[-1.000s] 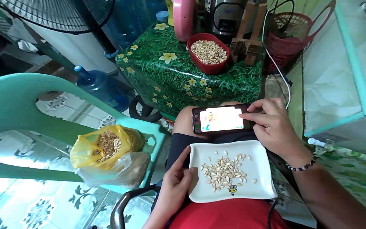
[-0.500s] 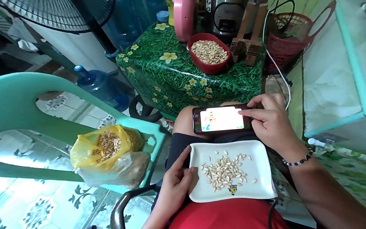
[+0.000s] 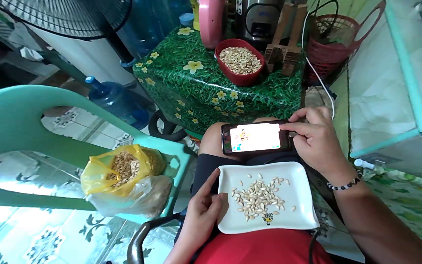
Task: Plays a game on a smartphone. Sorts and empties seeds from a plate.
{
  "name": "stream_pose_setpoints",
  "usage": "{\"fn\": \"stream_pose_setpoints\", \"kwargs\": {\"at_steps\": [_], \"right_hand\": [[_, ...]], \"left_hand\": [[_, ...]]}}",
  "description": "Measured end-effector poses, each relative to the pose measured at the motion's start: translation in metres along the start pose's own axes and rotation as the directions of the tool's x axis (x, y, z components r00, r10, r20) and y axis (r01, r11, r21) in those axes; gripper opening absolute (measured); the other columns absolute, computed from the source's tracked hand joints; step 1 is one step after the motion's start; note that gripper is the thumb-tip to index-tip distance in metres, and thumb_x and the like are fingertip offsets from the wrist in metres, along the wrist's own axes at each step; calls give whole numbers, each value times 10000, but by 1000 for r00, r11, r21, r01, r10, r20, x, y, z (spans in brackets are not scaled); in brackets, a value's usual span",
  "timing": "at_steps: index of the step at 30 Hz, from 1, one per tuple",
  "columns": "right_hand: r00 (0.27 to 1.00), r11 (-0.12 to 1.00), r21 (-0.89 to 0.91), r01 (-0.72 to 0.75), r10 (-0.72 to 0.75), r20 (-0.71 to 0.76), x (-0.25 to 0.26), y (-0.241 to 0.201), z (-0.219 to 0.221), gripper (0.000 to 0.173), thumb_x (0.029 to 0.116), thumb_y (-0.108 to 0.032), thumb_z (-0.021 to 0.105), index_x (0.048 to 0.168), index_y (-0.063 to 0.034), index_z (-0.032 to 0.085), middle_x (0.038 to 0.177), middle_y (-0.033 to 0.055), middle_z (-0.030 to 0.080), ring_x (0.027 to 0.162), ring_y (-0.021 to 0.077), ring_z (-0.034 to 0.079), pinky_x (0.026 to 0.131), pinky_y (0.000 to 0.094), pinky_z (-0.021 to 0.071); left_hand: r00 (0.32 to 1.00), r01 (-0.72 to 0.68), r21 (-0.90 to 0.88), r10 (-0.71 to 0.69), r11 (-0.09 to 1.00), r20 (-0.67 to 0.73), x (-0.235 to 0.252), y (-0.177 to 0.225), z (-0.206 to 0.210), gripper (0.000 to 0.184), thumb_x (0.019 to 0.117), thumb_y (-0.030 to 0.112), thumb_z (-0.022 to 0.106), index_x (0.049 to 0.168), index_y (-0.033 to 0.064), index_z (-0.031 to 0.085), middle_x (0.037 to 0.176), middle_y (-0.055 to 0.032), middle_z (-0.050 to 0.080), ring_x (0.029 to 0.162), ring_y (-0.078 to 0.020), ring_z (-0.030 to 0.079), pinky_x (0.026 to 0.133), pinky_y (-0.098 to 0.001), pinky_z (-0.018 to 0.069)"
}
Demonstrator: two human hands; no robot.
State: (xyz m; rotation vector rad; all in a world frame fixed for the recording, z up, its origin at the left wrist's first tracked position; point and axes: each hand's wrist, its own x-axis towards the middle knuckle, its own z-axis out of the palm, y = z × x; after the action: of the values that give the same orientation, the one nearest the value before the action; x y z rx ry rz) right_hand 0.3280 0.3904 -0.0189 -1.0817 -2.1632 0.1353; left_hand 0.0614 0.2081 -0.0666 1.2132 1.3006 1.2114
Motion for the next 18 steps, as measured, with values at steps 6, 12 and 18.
{"fn": "stream_pose_setpoints", "kwargs": {"at_steps": [6, 12, 18], "right_hand": [[1000, 1000, -4, -17, 17, 2, 0, 0, 1, 371, 879, -2, 512, 1046, -128, 818, 1174, 126, 646, 1181, 363, 508, 970, 530, 425], [1000, 1000, -14, -11, 10, -9, 1, 0, 2, 375, 887, 0, 512, 1071, -126, 814, 1166, 131, 645, 1163, 362, 517, 957, 518, 434], [1000, 999, -28, -21, 22, 23, 2, 1, 5, 370, 890, -3, 521, 1068, -138, 816, 1176, 134, 643, 1172, 369, 516, 956, 546, 430]], "left_hand": [[1000, -5, -7, 5, 1000, -5, 0, 0, 0, 573, 994, 0, 520, 1549, 14, 376, 897, -42, 735, 664, -92, 691, 636, -243, 604], [1000, 1, -13, -1, 1000, 0, -1, -1, 0, 575, 997, 5, 519, 1553, 16, 371, 911, -52, 737, 670, -102, 695, 642, -251, 608], [1000, -5, -14, 5, 1000, 1, -1, -1, 0, 574, 997, 3, 518, 1552, 9, 368, 914, -49, 739, 674, -102, 697, 643, -252, 610]]}}
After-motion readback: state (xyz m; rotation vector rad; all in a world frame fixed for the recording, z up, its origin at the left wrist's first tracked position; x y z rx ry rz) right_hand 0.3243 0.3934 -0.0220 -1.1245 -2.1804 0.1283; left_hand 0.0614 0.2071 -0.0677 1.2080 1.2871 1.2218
